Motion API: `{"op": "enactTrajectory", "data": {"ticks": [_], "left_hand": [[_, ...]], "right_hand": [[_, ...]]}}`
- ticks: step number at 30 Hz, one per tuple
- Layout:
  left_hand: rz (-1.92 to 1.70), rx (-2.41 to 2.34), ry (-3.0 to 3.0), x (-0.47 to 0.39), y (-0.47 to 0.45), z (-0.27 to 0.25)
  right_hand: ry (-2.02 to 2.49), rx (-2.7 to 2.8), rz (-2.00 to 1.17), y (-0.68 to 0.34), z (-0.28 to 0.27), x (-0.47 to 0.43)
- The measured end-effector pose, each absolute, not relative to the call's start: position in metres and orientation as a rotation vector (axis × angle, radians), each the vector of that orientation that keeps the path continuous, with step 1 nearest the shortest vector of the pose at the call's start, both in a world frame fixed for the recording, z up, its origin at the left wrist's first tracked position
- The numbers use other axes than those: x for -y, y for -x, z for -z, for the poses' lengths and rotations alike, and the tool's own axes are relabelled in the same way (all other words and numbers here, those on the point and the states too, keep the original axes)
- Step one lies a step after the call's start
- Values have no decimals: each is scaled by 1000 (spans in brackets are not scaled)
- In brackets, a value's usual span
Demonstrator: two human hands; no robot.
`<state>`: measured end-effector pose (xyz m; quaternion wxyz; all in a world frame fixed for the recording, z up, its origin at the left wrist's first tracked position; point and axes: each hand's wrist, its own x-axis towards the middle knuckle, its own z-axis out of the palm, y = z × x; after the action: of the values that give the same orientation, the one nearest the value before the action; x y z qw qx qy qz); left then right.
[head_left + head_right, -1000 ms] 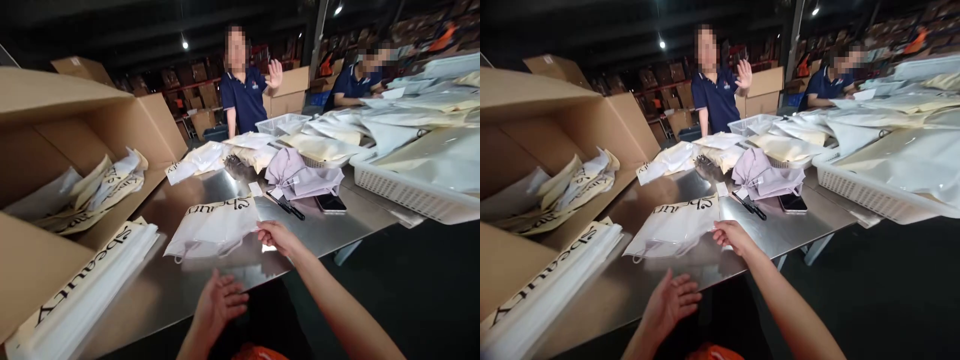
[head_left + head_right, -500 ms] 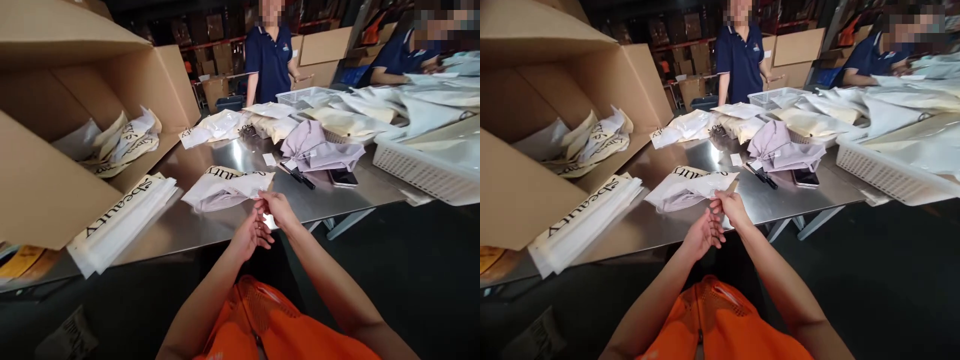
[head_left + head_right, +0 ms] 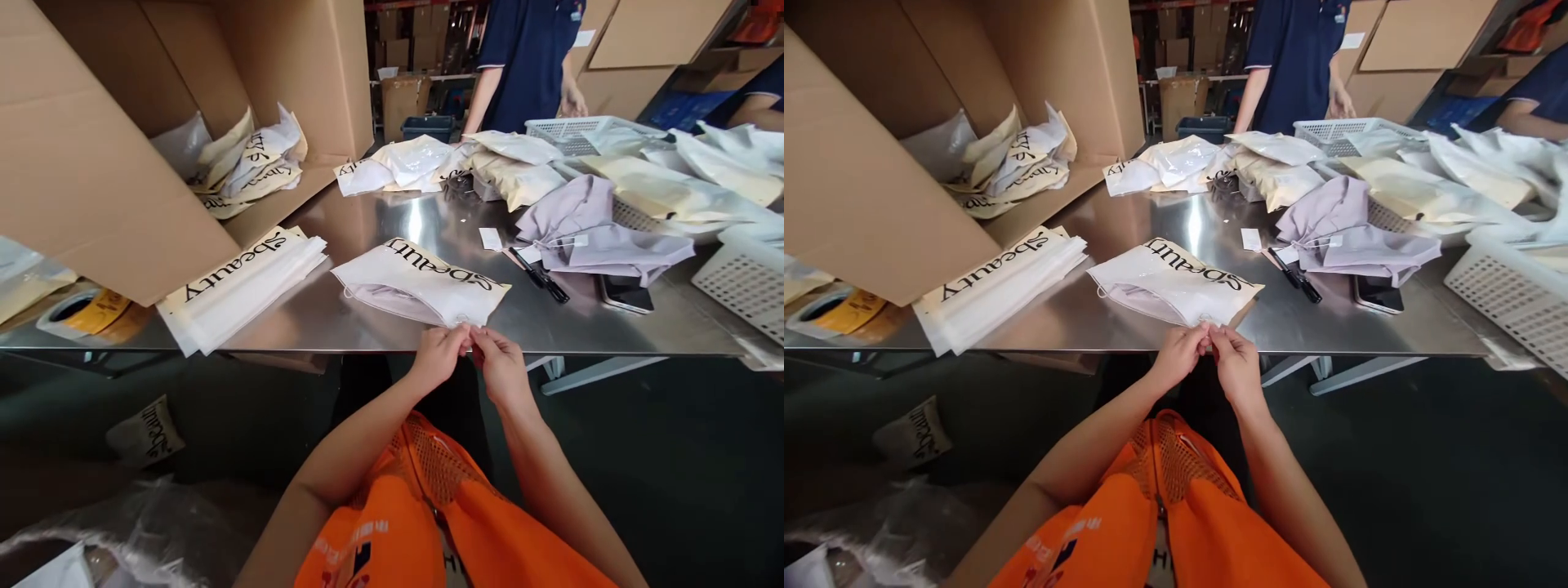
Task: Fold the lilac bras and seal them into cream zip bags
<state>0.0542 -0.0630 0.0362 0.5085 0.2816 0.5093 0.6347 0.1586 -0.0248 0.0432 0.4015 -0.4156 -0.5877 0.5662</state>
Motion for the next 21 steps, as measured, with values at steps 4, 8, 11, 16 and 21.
{"op": "enactTrajectory", "data": {"ticks": [4,8,11,16,21], "left_hand": [[-1539,-1328,-754,75,-15,-51],[-1566,-1405,-754,77,21,-80],[-1615,-1441,-799,45,39,-129],[-1692,-1524,-891,-19,50,-207],[-1558,-1547,-898,-21,63,-209]], "right_hand": [[1051,1106,-1568,-165,-44,30],[1033,1002,-1723,-167,-51,29],[928,963,-1832,-150,-79,12],[681,866,-1828,-132,-137,-36],[757,851,-1792,-141,-126,-54]]}}
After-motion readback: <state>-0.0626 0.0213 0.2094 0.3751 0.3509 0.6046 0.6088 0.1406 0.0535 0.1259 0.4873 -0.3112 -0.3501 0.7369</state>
